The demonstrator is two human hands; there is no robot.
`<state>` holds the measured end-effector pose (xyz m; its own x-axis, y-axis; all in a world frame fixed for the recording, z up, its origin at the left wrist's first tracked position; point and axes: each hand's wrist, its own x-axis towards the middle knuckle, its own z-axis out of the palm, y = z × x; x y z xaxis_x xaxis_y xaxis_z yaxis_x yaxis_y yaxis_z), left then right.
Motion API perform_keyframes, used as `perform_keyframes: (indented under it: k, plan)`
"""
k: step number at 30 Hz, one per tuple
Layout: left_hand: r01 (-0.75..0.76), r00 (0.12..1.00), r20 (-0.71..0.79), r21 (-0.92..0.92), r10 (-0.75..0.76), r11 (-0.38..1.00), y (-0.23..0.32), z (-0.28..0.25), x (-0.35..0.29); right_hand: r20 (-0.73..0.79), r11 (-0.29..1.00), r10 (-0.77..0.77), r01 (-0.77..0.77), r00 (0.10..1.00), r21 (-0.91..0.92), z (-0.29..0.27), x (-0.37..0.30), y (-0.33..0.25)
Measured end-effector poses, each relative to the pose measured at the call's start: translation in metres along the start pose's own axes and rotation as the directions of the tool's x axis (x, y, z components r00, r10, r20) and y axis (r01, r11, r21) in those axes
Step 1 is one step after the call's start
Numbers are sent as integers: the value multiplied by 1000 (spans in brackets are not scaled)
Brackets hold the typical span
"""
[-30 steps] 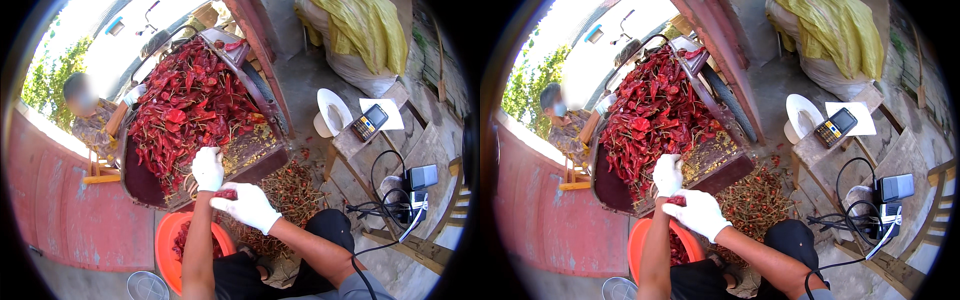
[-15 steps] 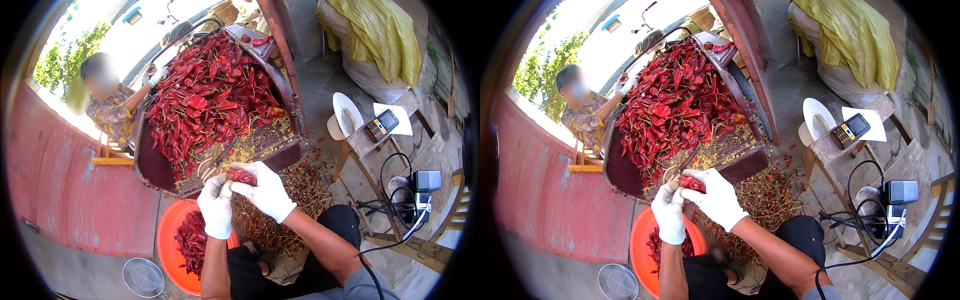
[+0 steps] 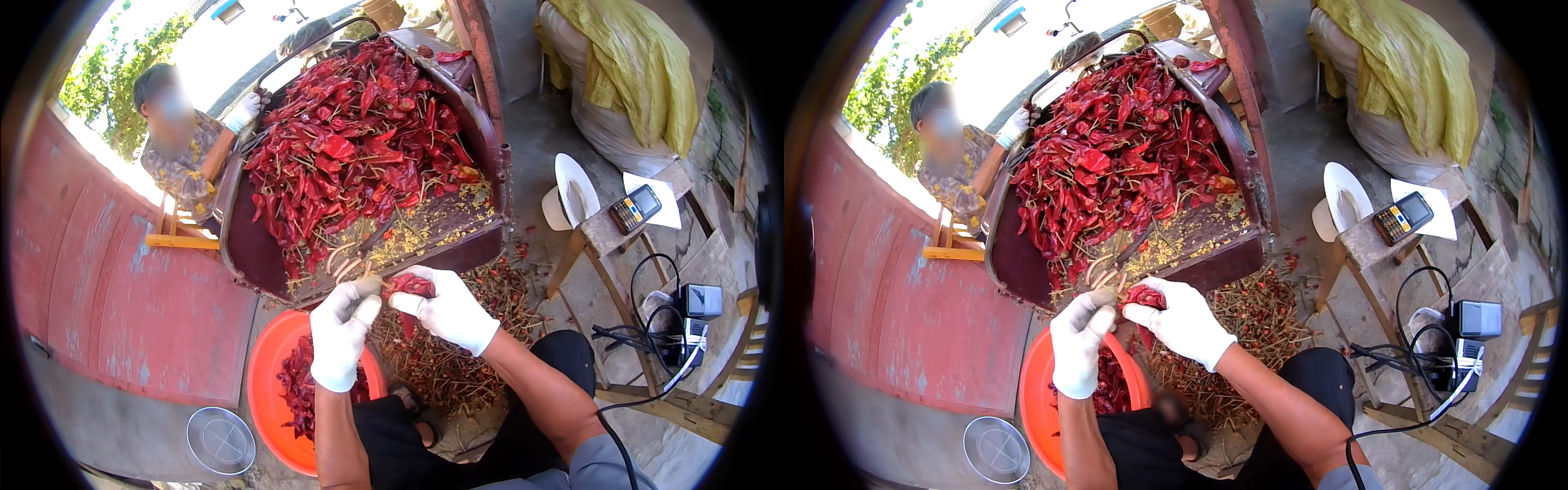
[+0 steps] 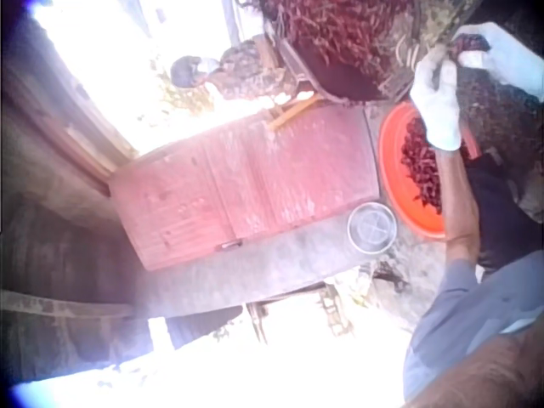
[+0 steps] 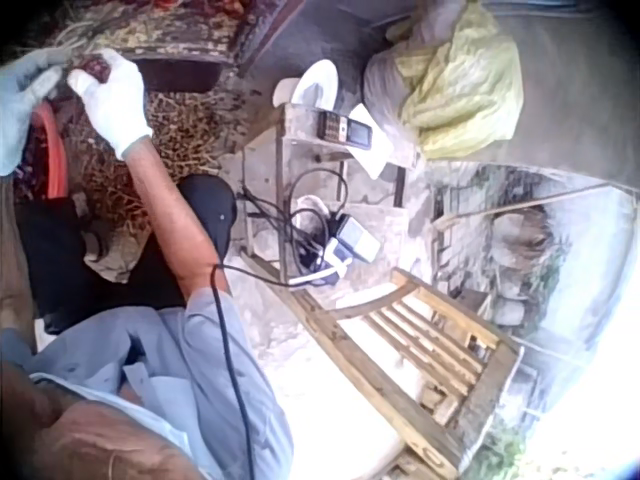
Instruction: The person using scissors to cut the stems off of red chili peppers and placing the processed peppers into a red basin.
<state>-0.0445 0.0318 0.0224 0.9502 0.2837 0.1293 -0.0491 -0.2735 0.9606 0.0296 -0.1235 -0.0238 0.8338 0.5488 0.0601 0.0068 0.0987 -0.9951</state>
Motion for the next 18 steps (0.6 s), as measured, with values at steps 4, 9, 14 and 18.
perform_keyframes:
  k: [4, 9, 14, 18]
  plan:
    - [-139, 990, 32, -13, 140, 990, -8, -3, 0, 179, 963, 108, -147, 978, 225, 3, -8, -23]
    - [-174, 985, 23, 38, 173, 984, -9, -2, -4, 352, 917, 134, -250, 926, 310, 1, -5, -8]
    - [-49, 996, 73, -29, 51, 998, -8, 5, -6, 282, 981, -186, 196, 941, -7, -3, 1, 15]
    - [199, 977, 148, -370, -154, 908, -18, 0, -5, 254, 751, -261, 361, 931, -552, -3, -7, -9]
